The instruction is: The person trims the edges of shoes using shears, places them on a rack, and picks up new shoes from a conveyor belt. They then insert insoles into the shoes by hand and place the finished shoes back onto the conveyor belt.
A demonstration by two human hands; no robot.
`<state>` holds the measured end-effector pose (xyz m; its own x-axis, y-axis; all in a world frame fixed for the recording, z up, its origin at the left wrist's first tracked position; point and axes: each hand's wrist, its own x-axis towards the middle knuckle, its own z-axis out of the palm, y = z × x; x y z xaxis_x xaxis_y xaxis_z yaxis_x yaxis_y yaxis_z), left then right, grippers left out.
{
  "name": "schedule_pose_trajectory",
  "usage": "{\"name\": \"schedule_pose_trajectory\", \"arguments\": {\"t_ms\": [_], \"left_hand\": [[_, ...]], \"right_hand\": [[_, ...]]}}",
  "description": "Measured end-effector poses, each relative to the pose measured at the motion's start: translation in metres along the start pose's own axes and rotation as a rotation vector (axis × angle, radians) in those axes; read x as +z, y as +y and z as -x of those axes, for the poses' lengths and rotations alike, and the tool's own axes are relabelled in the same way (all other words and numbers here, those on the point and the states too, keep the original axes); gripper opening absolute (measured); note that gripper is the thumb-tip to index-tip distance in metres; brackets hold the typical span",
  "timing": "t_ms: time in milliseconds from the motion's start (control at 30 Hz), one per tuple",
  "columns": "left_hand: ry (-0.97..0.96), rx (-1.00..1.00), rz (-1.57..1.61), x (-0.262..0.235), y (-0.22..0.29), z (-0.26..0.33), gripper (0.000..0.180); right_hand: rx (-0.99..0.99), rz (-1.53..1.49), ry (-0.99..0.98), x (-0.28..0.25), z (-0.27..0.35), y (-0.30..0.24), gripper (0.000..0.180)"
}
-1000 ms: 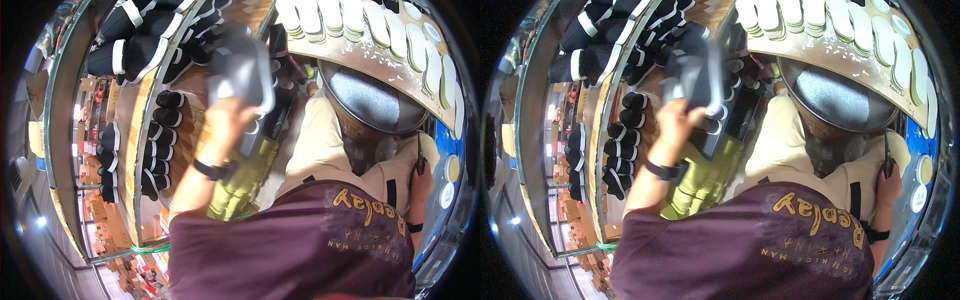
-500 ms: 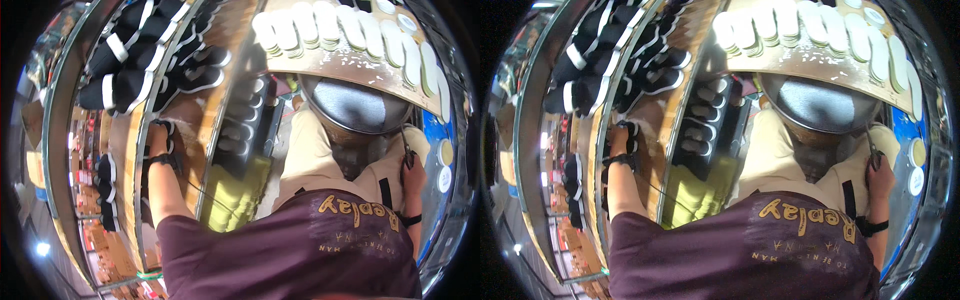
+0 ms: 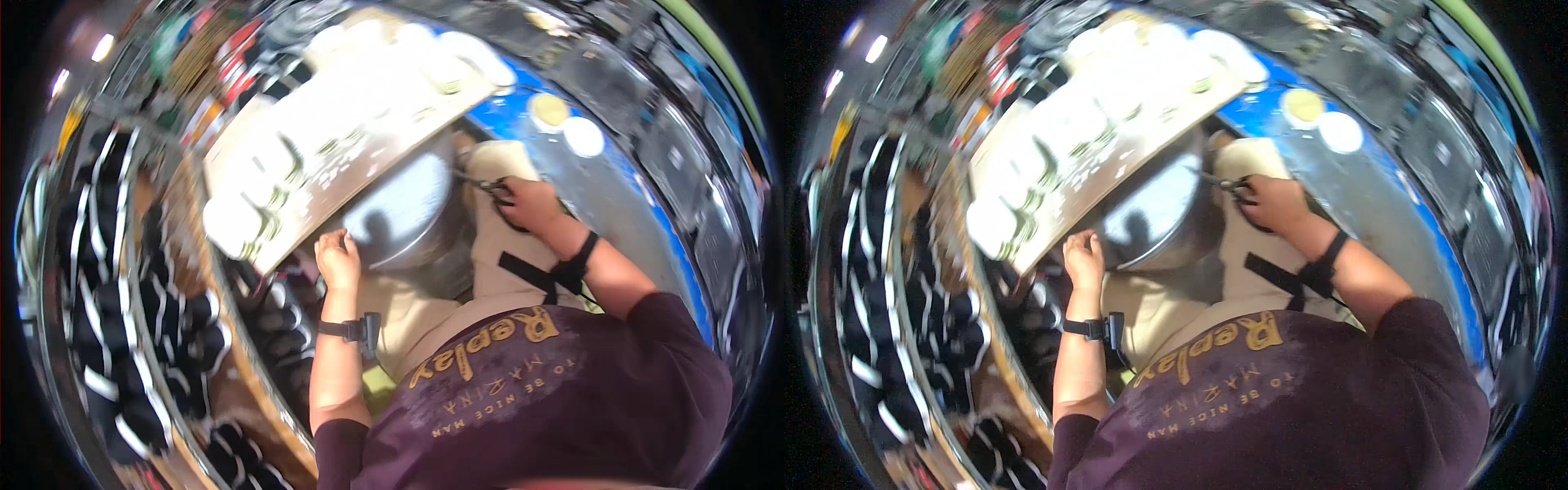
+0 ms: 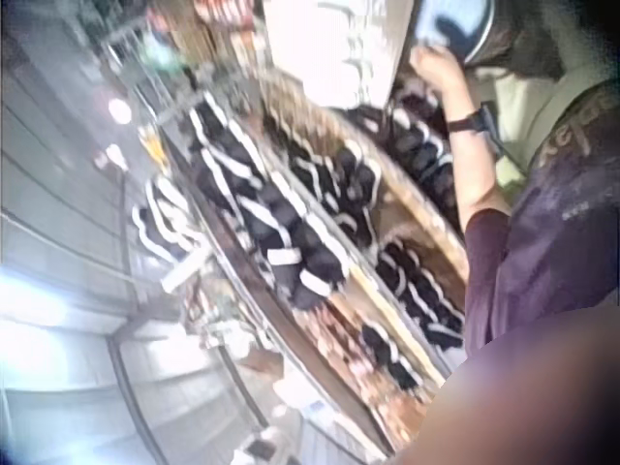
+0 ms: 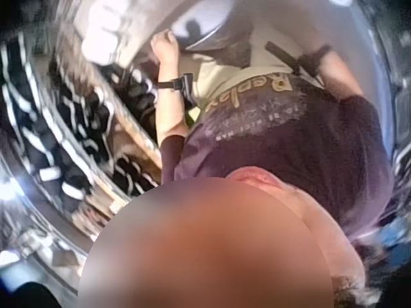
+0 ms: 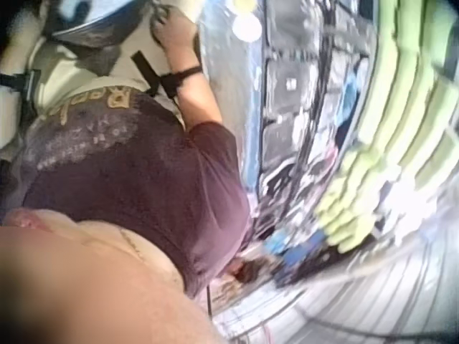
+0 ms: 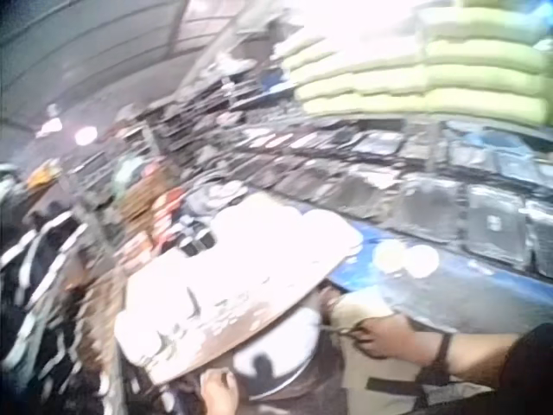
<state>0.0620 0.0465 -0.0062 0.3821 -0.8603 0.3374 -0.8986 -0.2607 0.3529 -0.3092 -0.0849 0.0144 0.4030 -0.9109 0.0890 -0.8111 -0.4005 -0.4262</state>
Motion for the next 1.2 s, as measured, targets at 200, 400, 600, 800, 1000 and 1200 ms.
{"name": "schedule_pose_trajectory", "arguments": {"t_ms": [200, 400, 600, 800, 1000, 1200], "left_hand": [[-0.48, -0.096, -0.127, 0.079, 0.027, 0.006, 0.039], [-0.542, -0.144, -0.117, 0.084, 0.019, 0.001, 0.032], [-0.655, -0.106, -0.166, 0.079, 0.011, -0.002, 0.038], [-0.616, -0.109, -0.257, 0.092, 0.016, 0.004, 0.041], [-0.623, -0.109, -0.264, 0.096, -0.012, 0.0, 0.033], [-0.675, 0.035, -0.501, 0.084, -0.002, -0.005, 0.033]], "right_hand": [[0.11, -0.147, 0.125, -0.045, 0.019, 0.079, 0.018], [0.515, 0.308, 0.274, -0.142, 0.096, 0.242, 0.021], [1.099, 0.489, 0.39, -0.218, 0.224, 0.369, 0.03], [1.439, 0.616, 0.435, -0.266, 0.391, 0.438, 0.037], [1.622, 0.69, 0.373, -0.291, 0.463, 0.465, 0.032], [1.669, 0.731, 0.269, -0.309, 0.523, 0.496, 0.033]]}}
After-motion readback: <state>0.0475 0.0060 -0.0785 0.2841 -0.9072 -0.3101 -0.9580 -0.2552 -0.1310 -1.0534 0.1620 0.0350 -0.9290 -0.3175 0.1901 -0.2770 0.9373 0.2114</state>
